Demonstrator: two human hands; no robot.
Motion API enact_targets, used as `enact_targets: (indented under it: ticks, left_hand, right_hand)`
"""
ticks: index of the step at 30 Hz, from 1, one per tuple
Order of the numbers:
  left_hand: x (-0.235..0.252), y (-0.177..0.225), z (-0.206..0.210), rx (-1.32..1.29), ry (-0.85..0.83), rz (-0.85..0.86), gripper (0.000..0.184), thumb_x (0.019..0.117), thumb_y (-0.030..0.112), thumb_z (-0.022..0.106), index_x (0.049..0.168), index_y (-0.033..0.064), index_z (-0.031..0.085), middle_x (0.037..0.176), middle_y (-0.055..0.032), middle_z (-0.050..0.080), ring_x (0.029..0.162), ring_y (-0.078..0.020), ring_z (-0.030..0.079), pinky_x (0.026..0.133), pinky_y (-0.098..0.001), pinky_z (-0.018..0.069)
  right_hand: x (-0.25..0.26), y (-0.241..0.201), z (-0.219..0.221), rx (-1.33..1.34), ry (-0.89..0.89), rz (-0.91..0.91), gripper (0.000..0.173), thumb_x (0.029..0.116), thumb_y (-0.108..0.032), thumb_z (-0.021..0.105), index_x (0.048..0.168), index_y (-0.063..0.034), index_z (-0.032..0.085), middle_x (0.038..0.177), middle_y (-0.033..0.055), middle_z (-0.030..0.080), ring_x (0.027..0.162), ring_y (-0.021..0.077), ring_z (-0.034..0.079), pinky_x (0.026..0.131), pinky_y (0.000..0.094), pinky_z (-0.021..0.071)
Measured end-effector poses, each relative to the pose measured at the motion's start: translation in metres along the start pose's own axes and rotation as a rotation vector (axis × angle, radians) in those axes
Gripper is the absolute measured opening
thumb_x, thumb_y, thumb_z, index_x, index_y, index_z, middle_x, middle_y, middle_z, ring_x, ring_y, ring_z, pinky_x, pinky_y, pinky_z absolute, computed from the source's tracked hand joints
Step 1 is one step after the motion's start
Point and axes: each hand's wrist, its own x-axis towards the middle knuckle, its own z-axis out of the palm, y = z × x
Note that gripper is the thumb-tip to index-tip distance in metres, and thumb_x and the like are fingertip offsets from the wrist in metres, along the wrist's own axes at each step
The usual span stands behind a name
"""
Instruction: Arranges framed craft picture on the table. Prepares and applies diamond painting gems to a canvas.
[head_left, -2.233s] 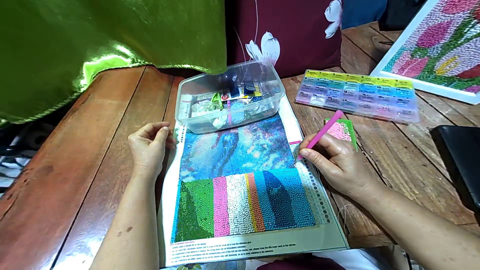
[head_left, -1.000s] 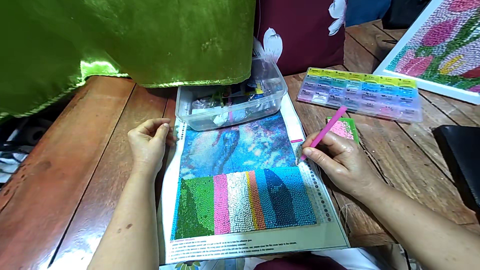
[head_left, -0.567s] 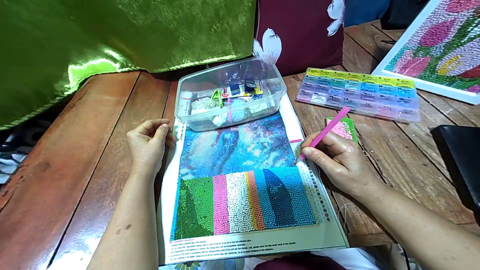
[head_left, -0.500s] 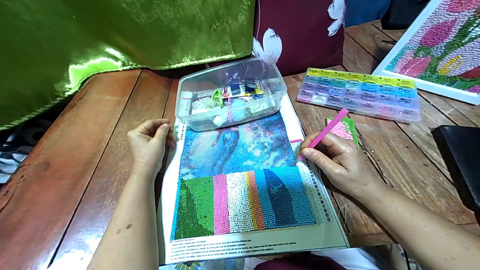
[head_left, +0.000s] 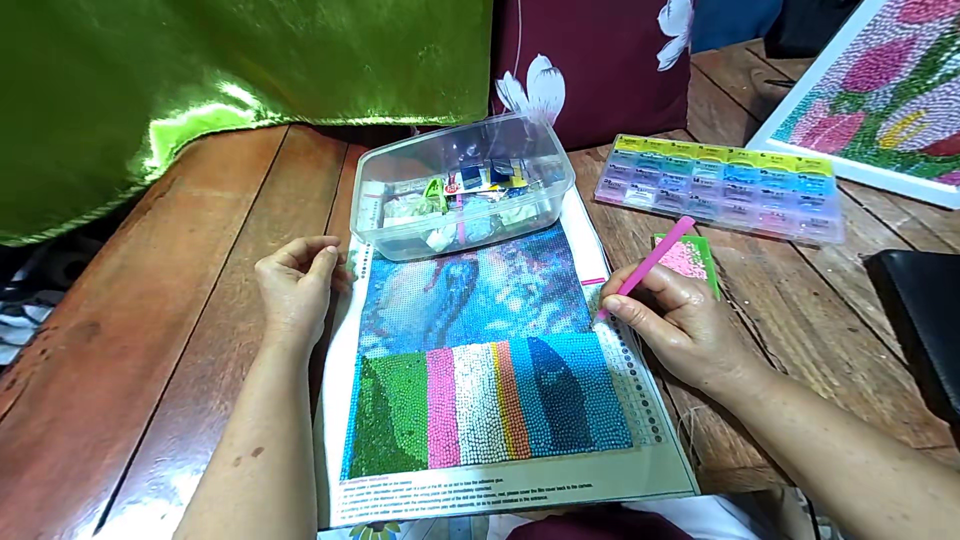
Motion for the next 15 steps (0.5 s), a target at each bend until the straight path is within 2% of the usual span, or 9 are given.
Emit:
enact_targets:
  ticks: [15]
  left_hand:
    - [-0.0012, 0.002, 0.0003, -0.016, -0.008, -0.001, 0.014, 0.1004, 0.003, 0.054, 0.108, -0.0021, 0.065, 0.08, 0.006, 0.064, 0.061, 0.0037, 0.062, 0.061, -0.0139, 0.055]
  right_hand:
    - [-0.0009, -0.0003, -0.0019, 0.068, 0.014, 0.042, 0.01, 0.0975, -0.011, 0.055, 0.097, -0.0069, 0.064, 0.082, -0.007, 0.063, 0.072, -0.0074, 0.059, 0.067, 0.0077, 0.0489]
